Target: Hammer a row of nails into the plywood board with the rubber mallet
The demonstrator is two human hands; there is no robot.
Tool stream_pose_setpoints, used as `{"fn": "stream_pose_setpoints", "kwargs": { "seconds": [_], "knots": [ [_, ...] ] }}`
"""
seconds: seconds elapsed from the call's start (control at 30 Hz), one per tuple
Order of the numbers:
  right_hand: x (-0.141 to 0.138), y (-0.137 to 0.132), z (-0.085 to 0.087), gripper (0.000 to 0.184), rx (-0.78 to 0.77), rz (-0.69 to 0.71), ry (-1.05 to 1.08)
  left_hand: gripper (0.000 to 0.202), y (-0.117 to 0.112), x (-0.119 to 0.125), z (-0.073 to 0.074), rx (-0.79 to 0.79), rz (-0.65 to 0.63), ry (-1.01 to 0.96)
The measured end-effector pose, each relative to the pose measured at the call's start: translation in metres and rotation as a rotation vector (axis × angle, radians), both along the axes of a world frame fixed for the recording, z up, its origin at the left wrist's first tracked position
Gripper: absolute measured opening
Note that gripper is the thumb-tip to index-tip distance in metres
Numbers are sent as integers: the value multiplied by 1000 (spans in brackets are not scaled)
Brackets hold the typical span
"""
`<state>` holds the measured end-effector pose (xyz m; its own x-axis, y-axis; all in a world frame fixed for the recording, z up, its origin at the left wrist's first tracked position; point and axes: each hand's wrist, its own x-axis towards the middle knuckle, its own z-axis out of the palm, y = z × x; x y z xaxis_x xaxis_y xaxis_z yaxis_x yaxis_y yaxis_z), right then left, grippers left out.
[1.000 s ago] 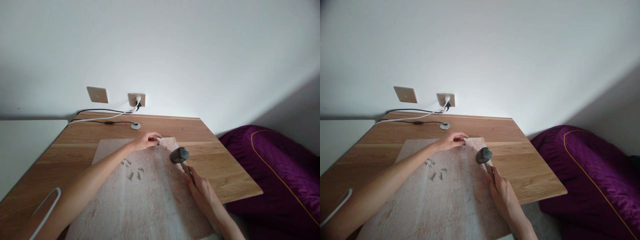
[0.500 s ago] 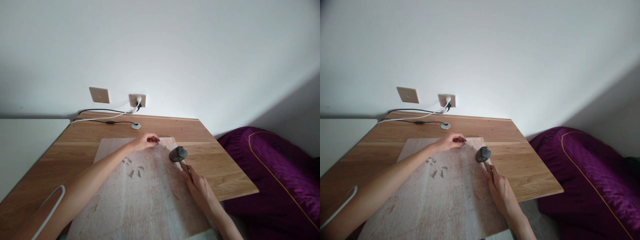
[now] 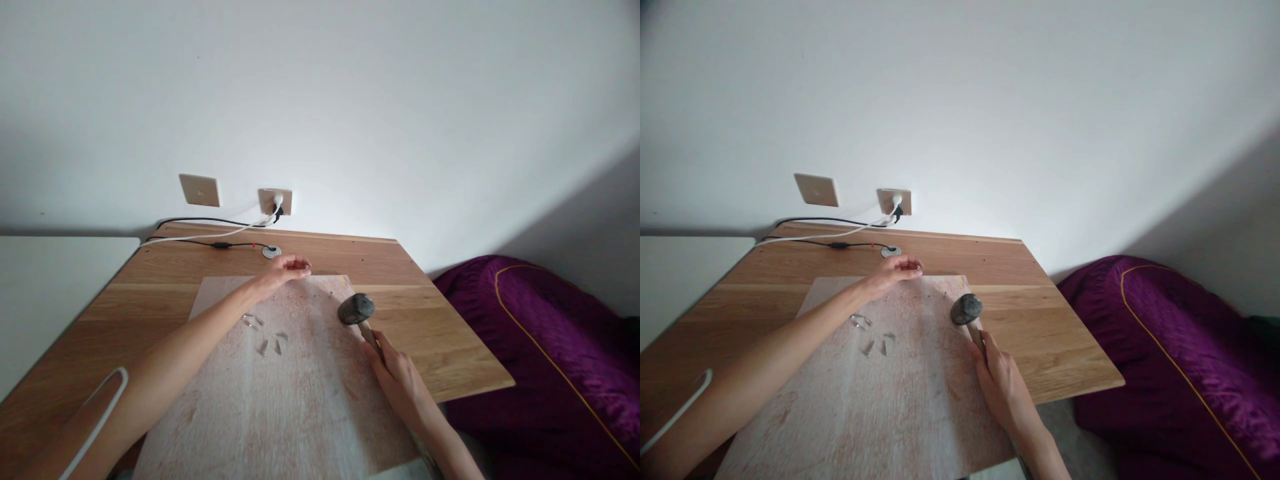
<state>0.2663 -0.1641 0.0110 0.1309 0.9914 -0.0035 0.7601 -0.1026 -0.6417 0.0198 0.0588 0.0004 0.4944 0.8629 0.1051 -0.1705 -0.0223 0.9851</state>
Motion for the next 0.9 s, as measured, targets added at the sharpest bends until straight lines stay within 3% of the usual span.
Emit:
{"fn": "stream_pose_setpoints", "kwargs": {
  "seconds": [0.2, 0.53, 0.9],
  "knots": [
    [-1, 1, 0, 44, 2, 3, 15, 40, -3, 1, 10, -16, 45, -58],
    [-1, 0, 3, 47, -20, 8, 6, 31, -19, 7, 51, -37, 21, -223],
    [-1, 1, 2, 44, -21, 25, 0, 26, -22, 7, 54, -84, -12, -258]
  ]
}}
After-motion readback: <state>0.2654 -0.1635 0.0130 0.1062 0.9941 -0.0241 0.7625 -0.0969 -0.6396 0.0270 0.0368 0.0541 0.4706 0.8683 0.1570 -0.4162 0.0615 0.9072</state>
